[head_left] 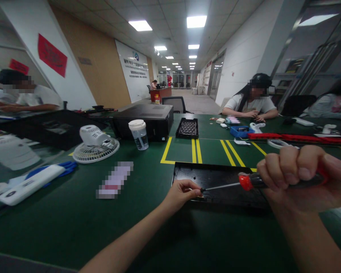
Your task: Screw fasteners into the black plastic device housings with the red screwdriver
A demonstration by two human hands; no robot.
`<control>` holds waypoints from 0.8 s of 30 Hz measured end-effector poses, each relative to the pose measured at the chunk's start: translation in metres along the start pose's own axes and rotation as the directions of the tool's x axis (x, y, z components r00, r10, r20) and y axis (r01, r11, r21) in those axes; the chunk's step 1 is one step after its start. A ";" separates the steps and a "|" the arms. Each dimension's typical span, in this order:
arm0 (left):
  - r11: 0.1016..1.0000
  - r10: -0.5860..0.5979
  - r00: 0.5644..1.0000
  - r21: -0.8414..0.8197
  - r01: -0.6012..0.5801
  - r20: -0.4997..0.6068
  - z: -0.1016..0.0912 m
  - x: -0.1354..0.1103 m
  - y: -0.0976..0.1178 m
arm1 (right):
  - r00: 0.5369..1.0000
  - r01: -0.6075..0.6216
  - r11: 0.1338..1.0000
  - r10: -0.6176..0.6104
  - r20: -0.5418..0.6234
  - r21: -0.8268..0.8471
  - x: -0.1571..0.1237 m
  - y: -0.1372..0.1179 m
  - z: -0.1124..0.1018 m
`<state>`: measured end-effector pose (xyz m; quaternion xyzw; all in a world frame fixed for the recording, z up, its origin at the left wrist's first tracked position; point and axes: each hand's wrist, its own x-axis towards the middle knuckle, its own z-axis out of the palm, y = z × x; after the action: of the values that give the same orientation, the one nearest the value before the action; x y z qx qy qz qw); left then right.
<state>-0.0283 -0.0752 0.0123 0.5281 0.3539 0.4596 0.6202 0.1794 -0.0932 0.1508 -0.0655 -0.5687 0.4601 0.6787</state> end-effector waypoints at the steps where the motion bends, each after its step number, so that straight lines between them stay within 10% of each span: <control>1: 1.000 -0.002 1.000 0.003 0.002 0.009 0.000 0.000 0.001 | 1.000 0.007 1.000 -0.007 0.020 -0.005 -0.001 0.000 0.000; 17: 0.977 0.056 0.998 0.204 -0.060 0.026 -0.007 -0.003 0.012 | 0.998 0.049 0.997 -0.047 0.039 -0.054 -0.003 0.000 0.004; 24: 0.780 0.238 0.956 0.620 -0.083 -0.171 -0.036 0.007 0.018 | 0.999 -0.018 0.999 0.019 0.030 -0.036 0.012 0.009 0.010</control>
<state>-0.0627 -0.0560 0.0237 0.6676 0.5081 0.4335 0.3289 0.1651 -0.0836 0.1574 -0.0760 -0.5866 0.4571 0.6642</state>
